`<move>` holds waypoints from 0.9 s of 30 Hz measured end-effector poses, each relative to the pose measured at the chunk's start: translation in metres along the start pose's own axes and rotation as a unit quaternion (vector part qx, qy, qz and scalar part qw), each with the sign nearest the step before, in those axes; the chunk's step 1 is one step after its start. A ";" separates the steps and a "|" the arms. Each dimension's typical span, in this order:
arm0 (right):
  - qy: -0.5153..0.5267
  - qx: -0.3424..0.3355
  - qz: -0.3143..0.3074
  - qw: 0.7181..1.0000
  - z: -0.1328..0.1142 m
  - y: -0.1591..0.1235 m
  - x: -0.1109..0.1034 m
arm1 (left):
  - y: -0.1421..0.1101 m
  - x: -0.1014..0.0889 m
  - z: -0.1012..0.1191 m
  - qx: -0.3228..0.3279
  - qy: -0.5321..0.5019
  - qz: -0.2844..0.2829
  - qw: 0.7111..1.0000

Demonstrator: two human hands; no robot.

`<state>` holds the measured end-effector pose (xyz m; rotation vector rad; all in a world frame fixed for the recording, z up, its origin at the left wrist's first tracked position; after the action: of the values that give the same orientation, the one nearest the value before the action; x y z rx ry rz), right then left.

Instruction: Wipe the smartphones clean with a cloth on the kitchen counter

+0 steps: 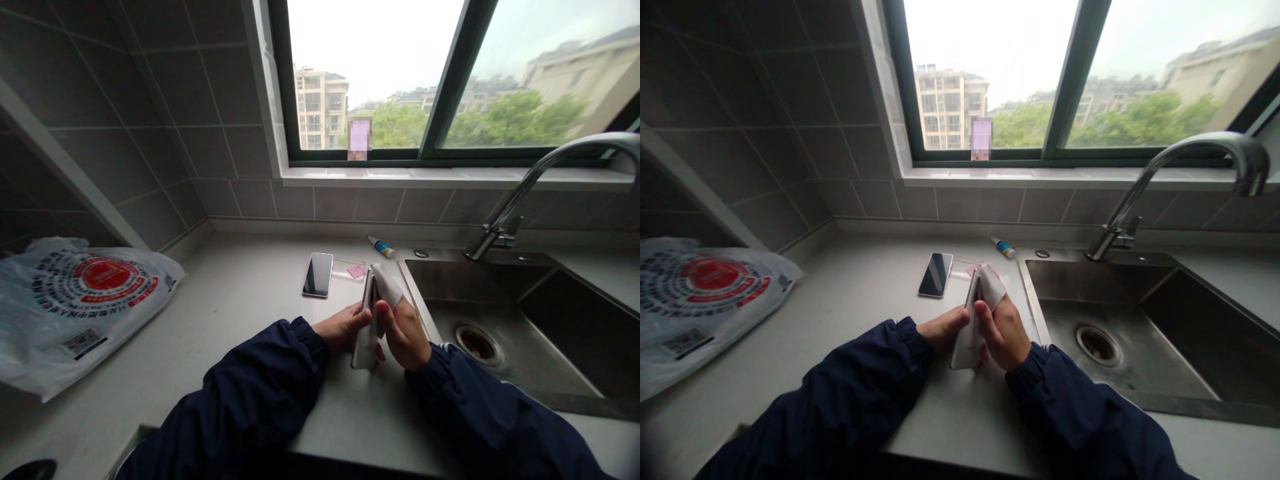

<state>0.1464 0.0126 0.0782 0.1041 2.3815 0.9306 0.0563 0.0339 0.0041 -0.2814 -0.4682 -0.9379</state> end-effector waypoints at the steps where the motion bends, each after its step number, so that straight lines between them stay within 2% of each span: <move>1: 0.005 0.013 0.008 1.000 0.003 0.001 -0.001 | 0.000 0.000 0.000 -0.002 -0.002 0.001 1.000; 10: 0.012 0.045 0.066 0.997 0.016 0.001 -0.008 | -0.001 -0.001 -0.002 -0.006 -0.003 -0.016 1.000; 17: 0.027 -0.007 0.050 0.998 0.005 -0.002 -0.006 | 0.001 -0.002 -0.005 -0.036 -0.010 -0.006 0.999; 27: 0.038 0.015 0.080 0.996 0.008 0.003 -0.012 | -0.002 -0.002 -0.005 -0.057 0.008 -0.009 0.998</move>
<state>0.1608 0.0165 0.0815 0.2790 2.4863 0.9877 0.0551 0.0317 -0.0010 -0.3734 -0.4028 -0.9851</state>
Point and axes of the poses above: each hand's wrist, its own y-axis towards the middle knuckle, its own x-axis out of the palm, z = x × y, the point moved 7 cm from there along y, towards the middle knuckle, and after that the axes turned 3 degrees about z, right-handed, at the moved point
